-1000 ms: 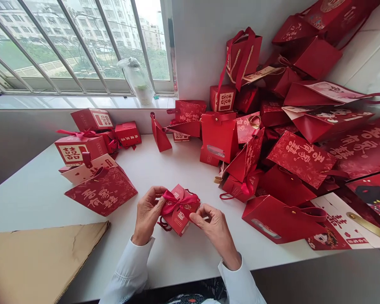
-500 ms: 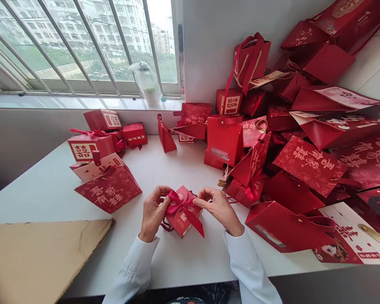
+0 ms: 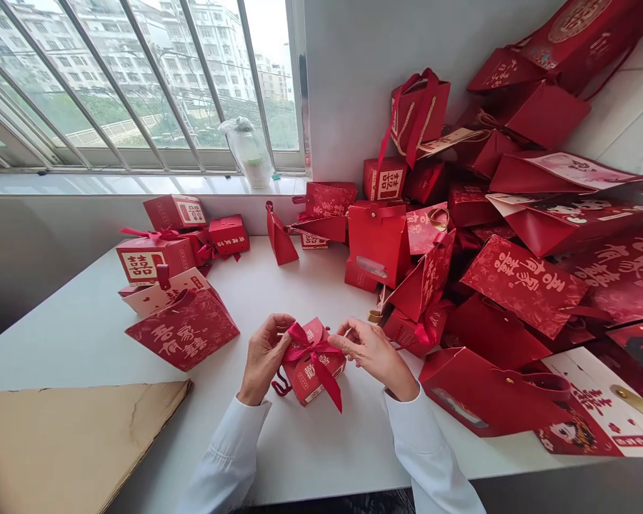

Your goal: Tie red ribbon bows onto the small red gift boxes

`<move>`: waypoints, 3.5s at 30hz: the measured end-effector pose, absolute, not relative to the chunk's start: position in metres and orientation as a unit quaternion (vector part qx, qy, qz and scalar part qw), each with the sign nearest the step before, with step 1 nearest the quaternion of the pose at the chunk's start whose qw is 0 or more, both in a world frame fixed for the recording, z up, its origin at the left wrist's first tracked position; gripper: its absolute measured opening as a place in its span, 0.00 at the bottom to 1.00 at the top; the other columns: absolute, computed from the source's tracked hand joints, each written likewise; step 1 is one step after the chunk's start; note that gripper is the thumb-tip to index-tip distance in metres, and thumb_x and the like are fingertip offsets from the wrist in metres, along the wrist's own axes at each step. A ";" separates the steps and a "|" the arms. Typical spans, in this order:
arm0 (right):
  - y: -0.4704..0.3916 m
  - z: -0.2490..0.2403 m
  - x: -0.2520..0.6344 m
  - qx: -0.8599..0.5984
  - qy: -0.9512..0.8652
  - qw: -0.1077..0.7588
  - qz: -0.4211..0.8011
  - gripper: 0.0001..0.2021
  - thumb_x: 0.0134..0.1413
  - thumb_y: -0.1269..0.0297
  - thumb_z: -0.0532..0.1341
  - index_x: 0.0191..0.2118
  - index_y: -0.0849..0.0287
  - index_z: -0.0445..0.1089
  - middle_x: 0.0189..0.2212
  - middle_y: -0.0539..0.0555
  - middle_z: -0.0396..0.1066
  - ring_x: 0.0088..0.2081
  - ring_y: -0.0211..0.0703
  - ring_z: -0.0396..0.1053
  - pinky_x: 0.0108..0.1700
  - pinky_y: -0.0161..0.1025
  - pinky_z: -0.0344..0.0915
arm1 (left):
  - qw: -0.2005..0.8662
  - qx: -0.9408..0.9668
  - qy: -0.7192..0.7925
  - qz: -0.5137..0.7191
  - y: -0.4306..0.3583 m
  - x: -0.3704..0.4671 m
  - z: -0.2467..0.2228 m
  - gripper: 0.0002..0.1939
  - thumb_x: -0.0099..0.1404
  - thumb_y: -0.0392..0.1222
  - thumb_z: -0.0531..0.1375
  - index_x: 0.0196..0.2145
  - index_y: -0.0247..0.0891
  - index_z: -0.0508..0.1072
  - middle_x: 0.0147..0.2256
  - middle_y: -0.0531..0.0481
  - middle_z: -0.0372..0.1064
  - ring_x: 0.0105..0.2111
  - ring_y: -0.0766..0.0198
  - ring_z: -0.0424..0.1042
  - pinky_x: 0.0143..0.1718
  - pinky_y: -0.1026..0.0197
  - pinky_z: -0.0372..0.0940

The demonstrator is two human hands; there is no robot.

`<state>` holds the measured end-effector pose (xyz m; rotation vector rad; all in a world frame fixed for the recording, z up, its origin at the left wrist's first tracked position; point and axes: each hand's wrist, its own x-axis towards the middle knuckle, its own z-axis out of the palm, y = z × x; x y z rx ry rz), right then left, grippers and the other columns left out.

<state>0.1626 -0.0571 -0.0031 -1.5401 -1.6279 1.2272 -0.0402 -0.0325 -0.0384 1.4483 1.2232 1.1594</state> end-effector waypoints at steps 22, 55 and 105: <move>-0.028 -0.017 0.145 -0.506 -0.547 0.375 0.551 0.17 0.48 0.49 0.61 0.33 0.59 0.65 0.24 0.47 0.64 0.25 0.35 0.62 0.26 0.33 0.60 | 0.410 0.535 0.514 0.531 -0.003 -0.038 -0.041 0.11 0.57 0.48 0.59 0.28 0.36 0.72 0.25 0.53 0.71 0.26 0.67 0.68 0.28 0.68 0.61; 0.046 -0.018 0.142 -0.464 -0.556 0.367 0.584 0.13 0.39 0.60 0.64 0.32 0.59 0.64 0.20 0.44 0.62 0.20 0.31 0.56 0.23 0.31 0.51 | 0.476 0.483 0.477 0.558 0.060 -0.032 -0.049 0.13 0.55 0.49 0.59 0.32 0.35 0.70 0.25 0.53 0.68 0.23 0.70 0.66 0.23 0.69 0.61; 0.046 -0.016 0.150 -0.431 -0.536 0.386 0.615 0.19 0.34 0.58 0.68 0.33 0.58 0.63 0.18 0.42 0.62 0.20 0.32 0.57 0.25 0.32 0.54 | 0.160 0.765 0.502 0.370 0.034 -0.044 -0.029 0.05 0.61 0.41 0.58 0.30 0.41 0.74 0.43 0.46 0.64 0.48 0.50 0.54 0.51 0.43 0.54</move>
